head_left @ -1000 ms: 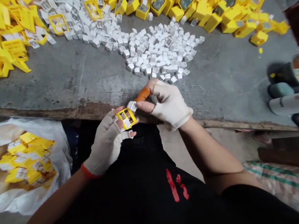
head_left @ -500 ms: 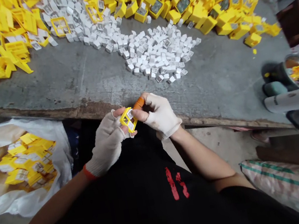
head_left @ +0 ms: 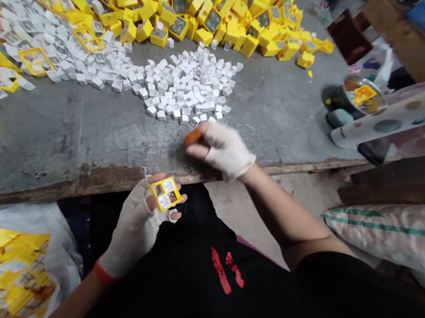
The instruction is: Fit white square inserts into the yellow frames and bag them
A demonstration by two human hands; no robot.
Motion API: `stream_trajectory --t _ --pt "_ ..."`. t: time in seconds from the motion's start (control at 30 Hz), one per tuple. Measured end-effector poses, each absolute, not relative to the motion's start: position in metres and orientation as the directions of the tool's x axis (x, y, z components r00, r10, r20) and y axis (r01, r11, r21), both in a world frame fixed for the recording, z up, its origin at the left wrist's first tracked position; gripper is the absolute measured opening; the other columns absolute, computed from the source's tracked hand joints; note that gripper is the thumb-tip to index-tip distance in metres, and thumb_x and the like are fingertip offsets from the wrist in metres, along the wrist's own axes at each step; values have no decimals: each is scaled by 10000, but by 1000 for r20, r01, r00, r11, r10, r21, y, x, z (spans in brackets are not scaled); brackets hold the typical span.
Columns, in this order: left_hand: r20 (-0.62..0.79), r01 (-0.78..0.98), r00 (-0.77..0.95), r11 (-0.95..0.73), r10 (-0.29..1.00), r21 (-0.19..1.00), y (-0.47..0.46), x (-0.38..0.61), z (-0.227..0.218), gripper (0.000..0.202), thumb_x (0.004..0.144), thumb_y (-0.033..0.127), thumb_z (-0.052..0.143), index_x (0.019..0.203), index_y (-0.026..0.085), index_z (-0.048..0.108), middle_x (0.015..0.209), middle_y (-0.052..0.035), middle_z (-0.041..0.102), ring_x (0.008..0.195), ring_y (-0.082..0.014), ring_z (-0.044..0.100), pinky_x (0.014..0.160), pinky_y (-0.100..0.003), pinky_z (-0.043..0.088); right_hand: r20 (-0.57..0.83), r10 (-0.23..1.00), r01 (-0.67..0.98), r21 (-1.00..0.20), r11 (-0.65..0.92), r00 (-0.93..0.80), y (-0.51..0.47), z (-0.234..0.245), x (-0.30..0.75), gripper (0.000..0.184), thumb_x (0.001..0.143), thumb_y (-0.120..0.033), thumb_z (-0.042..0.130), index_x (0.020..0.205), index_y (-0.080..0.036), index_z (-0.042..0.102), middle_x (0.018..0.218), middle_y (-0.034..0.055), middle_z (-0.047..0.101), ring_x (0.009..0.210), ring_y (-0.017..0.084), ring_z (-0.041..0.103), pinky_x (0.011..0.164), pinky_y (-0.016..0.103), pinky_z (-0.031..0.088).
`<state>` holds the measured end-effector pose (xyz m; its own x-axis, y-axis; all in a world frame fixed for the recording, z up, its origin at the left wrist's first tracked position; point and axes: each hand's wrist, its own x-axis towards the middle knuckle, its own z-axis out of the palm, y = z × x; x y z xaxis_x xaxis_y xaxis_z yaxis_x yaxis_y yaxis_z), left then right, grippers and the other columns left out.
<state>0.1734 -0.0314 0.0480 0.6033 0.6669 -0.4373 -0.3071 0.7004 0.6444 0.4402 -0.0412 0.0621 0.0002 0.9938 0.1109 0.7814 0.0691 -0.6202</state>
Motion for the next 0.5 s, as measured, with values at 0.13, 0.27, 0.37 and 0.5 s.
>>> stream_trajectory --t 0.13,0.27,0.37,0.5 --pt "-456 -343 530 672 715 656 -29 177 55 672 622 502 1130 1132 213 801 1035 -56 803 880 -278 830 606 -293 639 166 985 977 -215 -16 53 -3 53 494 327 1041 -202 613 1292 -265 815 1402 127 787 1335 383 608 1147 637 410" --pt "-465 -345 520 674 717 653 -30 179 52 598 683 505 1091 1096 185 799 1021 -74 799 827 -255 798 610 -301 620 134 990 990 -123 66 -50 5 50 500 298 1053 -207 594 1227 -257 830 1264 112 827 1297 380 624 1133 660 407" --pt "-470 -329 555 700 686 634 -32 180 46 569 756 536 1026 1129 167 803 1035 -115 814 802 -255 780 593 -302 598 262 959 953 -246 177 -110 -20 59 472 244 1086 -340 649 1212 -256 840 1162 95 831 1212 360 677 1081 612 451" --pt "-454 -313 615 728 645 610 -34 182 43 605 788 620 997 1156 175 815 1031 -105 808 789 -237 762 567 -284 588 444 866 802 -416 428 -232 -57 67 418 363 1158 -531 600 1213 -273 850 1116 62 840 1046 298 724 1011 542 497"
